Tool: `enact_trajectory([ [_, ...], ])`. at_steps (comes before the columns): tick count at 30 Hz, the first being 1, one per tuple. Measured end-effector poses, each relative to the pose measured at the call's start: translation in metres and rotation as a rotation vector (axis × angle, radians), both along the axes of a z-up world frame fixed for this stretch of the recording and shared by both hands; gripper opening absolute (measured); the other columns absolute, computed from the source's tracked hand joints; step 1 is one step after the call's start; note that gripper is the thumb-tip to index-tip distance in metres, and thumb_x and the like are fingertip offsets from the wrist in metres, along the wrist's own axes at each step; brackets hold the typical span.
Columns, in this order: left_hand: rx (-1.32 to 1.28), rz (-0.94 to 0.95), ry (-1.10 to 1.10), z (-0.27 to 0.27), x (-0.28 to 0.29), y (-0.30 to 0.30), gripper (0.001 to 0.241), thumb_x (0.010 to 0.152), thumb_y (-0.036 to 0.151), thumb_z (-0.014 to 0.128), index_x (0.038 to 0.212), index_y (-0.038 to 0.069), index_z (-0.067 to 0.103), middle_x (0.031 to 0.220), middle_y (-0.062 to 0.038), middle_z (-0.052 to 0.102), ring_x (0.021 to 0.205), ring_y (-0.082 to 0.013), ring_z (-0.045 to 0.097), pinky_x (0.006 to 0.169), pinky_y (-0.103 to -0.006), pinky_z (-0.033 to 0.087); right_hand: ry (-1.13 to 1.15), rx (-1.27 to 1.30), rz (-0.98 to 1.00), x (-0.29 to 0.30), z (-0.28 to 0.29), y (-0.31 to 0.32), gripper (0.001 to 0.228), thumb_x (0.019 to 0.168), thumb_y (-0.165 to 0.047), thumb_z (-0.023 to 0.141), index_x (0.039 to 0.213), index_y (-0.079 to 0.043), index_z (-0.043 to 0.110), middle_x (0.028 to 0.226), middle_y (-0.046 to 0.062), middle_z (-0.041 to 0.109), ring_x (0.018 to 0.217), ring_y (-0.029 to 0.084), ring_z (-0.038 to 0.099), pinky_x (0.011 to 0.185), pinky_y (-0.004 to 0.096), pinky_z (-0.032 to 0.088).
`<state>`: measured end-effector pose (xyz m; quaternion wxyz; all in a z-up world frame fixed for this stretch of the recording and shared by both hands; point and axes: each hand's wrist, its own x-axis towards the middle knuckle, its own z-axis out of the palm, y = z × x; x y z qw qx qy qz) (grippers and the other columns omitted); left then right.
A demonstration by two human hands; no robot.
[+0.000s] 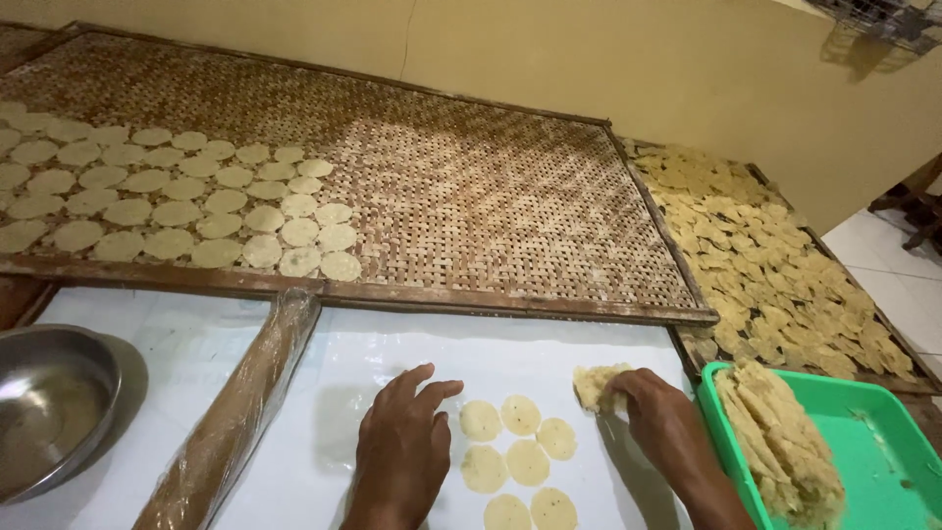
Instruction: The person is rolling out dough with a rolling pin and using a round cutter to make circles for drying.
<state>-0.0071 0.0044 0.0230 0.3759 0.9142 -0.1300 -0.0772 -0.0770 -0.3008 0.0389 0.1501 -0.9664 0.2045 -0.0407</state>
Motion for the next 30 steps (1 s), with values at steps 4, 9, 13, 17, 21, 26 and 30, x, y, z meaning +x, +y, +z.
enact_trajectory([
  [4,-0.014,0.003,-0.017,-0.001,0.0,-0.001,0.043,0.084,0.004,0.065,0.119,0.026,0.075,0.146,0.002,0.057,0.14,-0.0221,0.049,0.112,-0.0466,0.044,0.065,-0.106,0.065,-0.003,-0.009,-0.002,0.027,0.091,-0.005,0.06,0.095,-0.023,0.08,0.133,0.0,0.068,0.101,0.021,0.075,0.085,0.033,0.069],
  [9,-0.01,0.013,-0.041,-0.007,0.0,-0.002,0.043,0.082,0.003,0.066,0.117,0.026,0.077,0.145,0.002,0.058,0.139,-0.0213,0.05,0.111,-0.0465,0.044,0.211,0.066,0.187,-0.029,-0.012,0.021,0.005,0.084,-0.027,0.078,0.082,-0.025,0.074,0.094,-0.006,0.075,0.076,0.009,0.073,0.067,0.021,0.069],
  [13,0.012,-0.001,-0.03,-0.005,0.0,-0.002,0.042,0.083,0.004,0.067,0.118,0.026,0.076,0.146,0.002,0.057,0.14,-0.0219,0.049,0.111,-0.047,0.044,0.286,0.675,-0.126,-0.035,0.008,0.066,0.011,0.083,-0.01,0.076,0.076,-0.005,0.069,0.076,0.005,0.069,0.072,0.015,0.06,0.064,0.025,0.046],
  [17,-0.005,0.021,-0.063,-0.008,0.001,-0.004,0.042,0.081,0.003,0.068,0.115,0.026,0.078,0.143,0.001,0.06,0.138,-0.0224,0.052,0.111,-0.0459,0.044,0.21,0.272,0.472,-0.053,-0.034,0.048,0.011,0.083,-0.016,0.076,0.085,-0.027,0.076,0.09,-0.011,0.076,0.086,0.004,0.077,0.083,0.019,0.061],
  [21,0.027,-0.002,-0.055,-0.011,0.0,-0.003,0.043,0.082,0.003,0.068,0.118,0.025,0.077,0.144,0.0,0.059,0.137,-0.0226,0.052,0.111,-0.0464,0.044,0.288,0.174,0.488,-0.063,-0.054,0.053,0.011,0.086,-0.03,0.079,0.081,-0.03,0.07,0.083,-0.01,0.064,0.077,0.002,0.069,0.07,0.018,0.057],
  [26,-0.027,-0.028,-0.134,-0.02,-0.002,-0.004,0.042,0.08,0.006,0.07,0.117,0.023,0.075,0.143,-0.003,0.059,0.133,-0.0265,0.054,0.106,-0.0477,0.046,0.235,-0.079,0.488,-0.069,-0.057,0.061,0.009,0.096,-0.037,0.069,0.094,-0.031,0.062,0.086,-0.005,0.06,0.083,0.01,0.07,0.071,0.03,0.063],
  [30,-0.043,-0.009,-0.176,-0.027,-0.001,-0.007,0.041,0.078,0.005,0.07,0.113,0.023,0.078,0.141,-0.005,0.062,0.134,-0.028,0.055,0.106,-0.047,0.047,0.302,-0.119,0.56,-0.069,-0.064,0.058,0.011,0.101,-0.038,0.063,0.109,-0.031,0.059,0.102,0.0,0.059,0.104,0.018,0.068,0.082,0.038,0.061],
])
